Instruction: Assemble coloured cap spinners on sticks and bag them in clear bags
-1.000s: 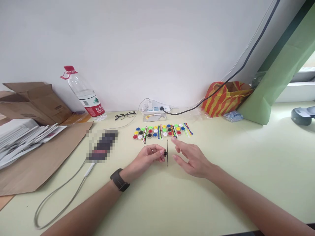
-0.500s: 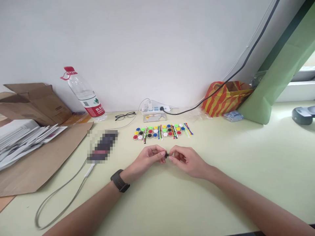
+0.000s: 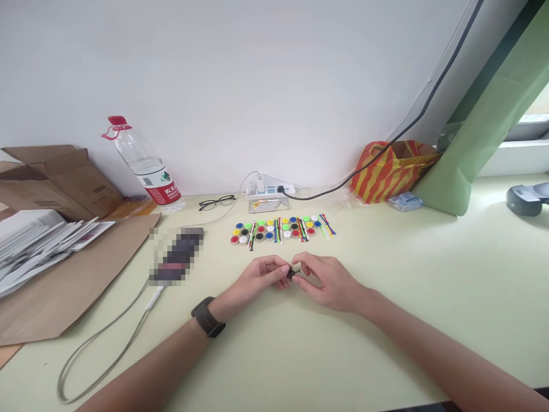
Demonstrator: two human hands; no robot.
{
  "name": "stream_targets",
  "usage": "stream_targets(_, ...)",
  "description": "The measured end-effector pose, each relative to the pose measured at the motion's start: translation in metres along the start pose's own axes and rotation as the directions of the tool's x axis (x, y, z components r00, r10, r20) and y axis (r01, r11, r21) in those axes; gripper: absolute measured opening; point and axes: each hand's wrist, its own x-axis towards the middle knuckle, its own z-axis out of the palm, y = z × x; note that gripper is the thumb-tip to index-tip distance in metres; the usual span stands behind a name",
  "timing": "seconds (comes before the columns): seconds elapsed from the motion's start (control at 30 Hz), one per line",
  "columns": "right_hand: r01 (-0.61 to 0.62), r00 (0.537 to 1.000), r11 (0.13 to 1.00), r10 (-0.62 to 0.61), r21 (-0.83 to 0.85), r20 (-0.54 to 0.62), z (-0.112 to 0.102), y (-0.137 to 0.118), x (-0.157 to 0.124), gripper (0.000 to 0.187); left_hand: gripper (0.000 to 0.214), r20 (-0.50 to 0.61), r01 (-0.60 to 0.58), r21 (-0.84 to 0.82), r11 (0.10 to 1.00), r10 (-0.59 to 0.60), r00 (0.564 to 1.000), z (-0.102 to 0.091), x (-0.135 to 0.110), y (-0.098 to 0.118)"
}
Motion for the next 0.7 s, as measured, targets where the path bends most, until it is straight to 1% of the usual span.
stream_targets(0.07,0.074,0.997,0.995,-0.073,-0.067,0.011,0.0,0.001,0.0,0.009,0.033,0.012,0.002,0.014,1.0,-0.003,1.0,0.001,0.0,0.0)
stream_targets(0.1,0.091,0.996,0.992,-0.09,-0.087,0.018,0.001,0.001,0.001,0.008,0.034,0.018,0.0,0.025,1.0,-0.001,1.0,0.002,0.0,0.001)
stream_targets(0.17,0.088,0.996,0.99,-0.085,-0.108,0.027,0.0,0.001,0.001,0.009,0.034,0.035,-0.009,0.06,0.998,0.007,0.999,0.005,0.0,0.002)
stream_targets(0.23,0.065,0.997,0.991,-0.06,-0.121,0.045,-0.001,0.001,0.001,0.006,0.034,0.046,-0.021,0.089,0.996,0.017,0.999,0.007,-0.001,0.004)
stream_targets(0.3,0.025,0.998,0.987,-0.015,-0.159,0.066,-0.004,0.002,0.001,0.008,0.034,0.035,-0.024,0.086,0.996,0.021,0.999,0.009,-0.001,0.004)
stream_targets(0.37,-0.032,0.995,0.976,0.052,-0.216,0.087,-0.009,0.003,0.002,0.015,0.033,0.011,-0.014,0.074,0.997,0.013,1.0,0.009,-0.001,0.004)
stream_targets(0.53,-0.174,0.965,0.921,0.229,-0.349,0.125,-0.026,0.013,0.002,0.028,0.031,-0.012,0.013,0.119,0.993,-0.012,1.0,0.01,-0.002,0.004)
stream_targets(0.63,-0.242,0.938,0.855,0.328,-0.459,0.116,-0.039,0.024,0.0,0.033,0.031,-0.009,0.022,0.118,0.993,-0.021,1.0,0.01,-0.002,0.004)
stream_targets(0.7,-0.285,0.91,0.777,0.403,-0.561,0.096,-0.048,0.032,-0.003,0.034,0.031,-0.004,0.021,0.116,0.993,-0.02,1.0,0.01,-0.002,0.004)
